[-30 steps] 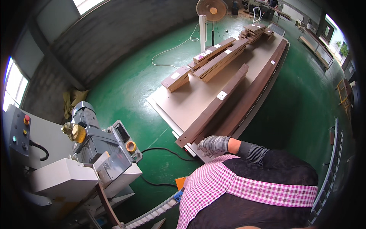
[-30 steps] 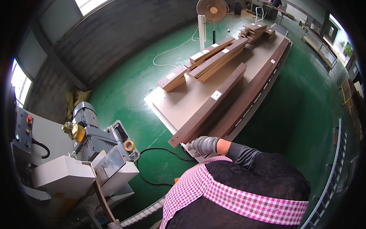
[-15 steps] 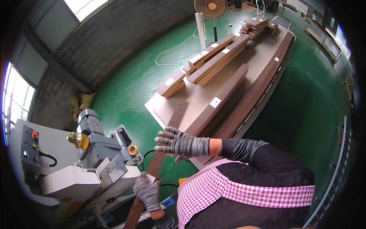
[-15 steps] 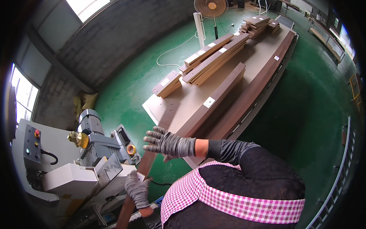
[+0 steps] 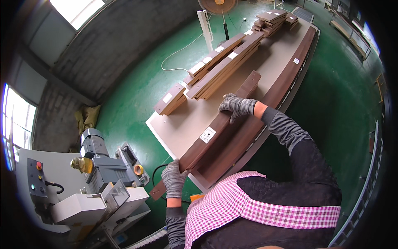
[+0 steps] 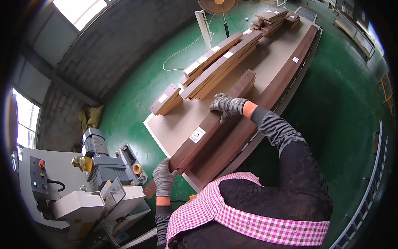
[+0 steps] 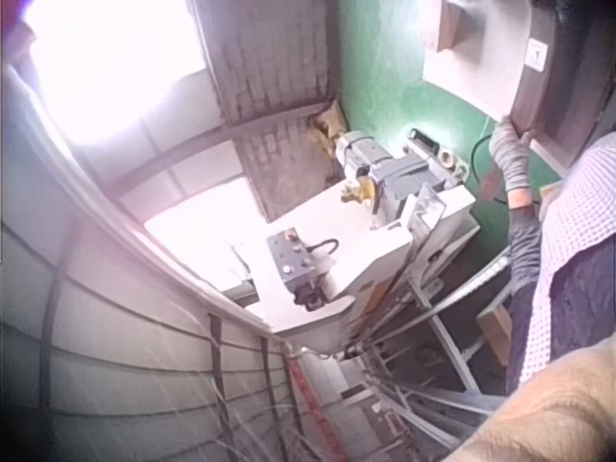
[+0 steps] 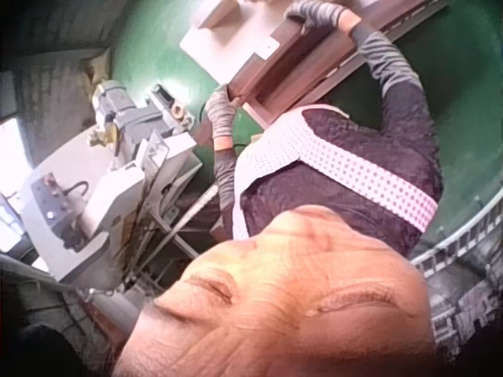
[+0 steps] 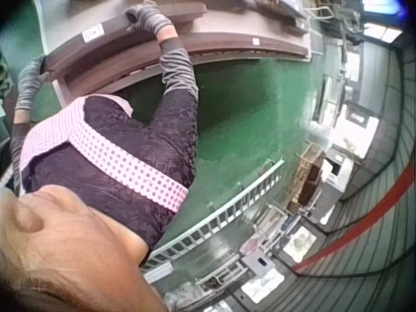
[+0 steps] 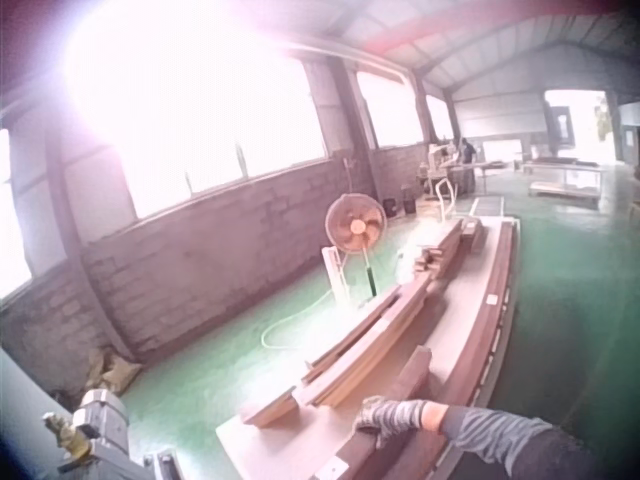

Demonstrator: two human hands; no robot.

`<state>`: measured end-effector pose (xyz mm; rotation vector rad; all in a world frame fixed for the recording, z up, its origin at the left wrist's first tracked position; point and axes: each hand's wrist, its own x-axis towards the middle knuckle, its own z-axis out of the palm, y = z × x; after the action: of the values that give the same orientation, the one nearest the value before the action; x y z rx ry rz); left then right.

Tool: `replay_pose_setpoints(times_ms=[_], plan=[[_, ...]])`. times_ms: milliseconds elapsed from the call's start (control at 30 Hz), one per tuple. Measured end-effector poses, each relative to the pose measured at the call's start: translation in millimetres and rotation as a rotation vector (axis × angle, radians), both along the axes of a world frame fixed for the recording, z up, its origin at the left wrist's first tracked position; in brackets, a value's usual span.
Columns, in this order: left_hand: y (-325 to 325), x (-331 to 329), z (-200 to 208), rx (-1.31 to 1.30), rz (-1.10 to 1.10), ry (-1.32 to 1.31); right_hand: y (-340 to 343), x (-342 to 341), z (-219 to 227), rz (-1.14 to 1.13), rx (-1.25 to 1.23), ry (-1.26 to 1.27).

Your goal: The person takes wooden boards from a table and feeds them one at a time into an edge banding machine in a workshop.

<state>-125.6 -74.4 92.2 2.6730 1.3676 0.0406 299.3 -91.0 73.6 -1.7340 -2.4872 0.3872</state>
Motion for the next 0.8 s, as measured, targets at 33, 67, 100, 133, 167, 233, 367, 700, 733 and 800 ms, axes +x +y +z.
replay_pose_setpoints(times_ms=[33, 67, 100, 133, 167, 233, 367, 700, 733, 800], plan=[[2, 15, -7, 0.012, 0.002, -0.013, 5, 16, -6, 0.005, -0.017, 0.012], [6, 30, -14, 0.024, 0.004, -0.026, 12, 31, -12, 0.01, 0.011, -0.027], [11, 47, -24, 0.03, -0.001, -0.039, 14, 51, -24, -0.034, 0.046, -0.034], [16, 60, -39, 0.029, -0.017, -0.024, 18, 64, -34, -0.075, 0.037, -0.065], [21, 68, -55, 0.027, -0.02, -0.005, 22, 67, -43, -0.101, 0.029, -0.092], [21, 82, -72, 0.014, 0.01, 0.055, 19, 66, -55, -0.185, 0.005, -0.235], [24, 87, -81, -0.048, 0.072, 0.124, 24, 63, -65, -0.213, 0.004, -0.381], [-65, -83, -93, 0.089, 0.986, -1.026, -47, -8, -133, -0.755, 0.386, 0.713], [-66, -119, -132, -0.114, 1.091, -1.341, -50, -25, -141, -0.712, 0.321, 0.655], [-65, -114, -122, -0.56, 1.208, -1.561, -58, -38, -152, -0.682, 0.239, 0.517]])
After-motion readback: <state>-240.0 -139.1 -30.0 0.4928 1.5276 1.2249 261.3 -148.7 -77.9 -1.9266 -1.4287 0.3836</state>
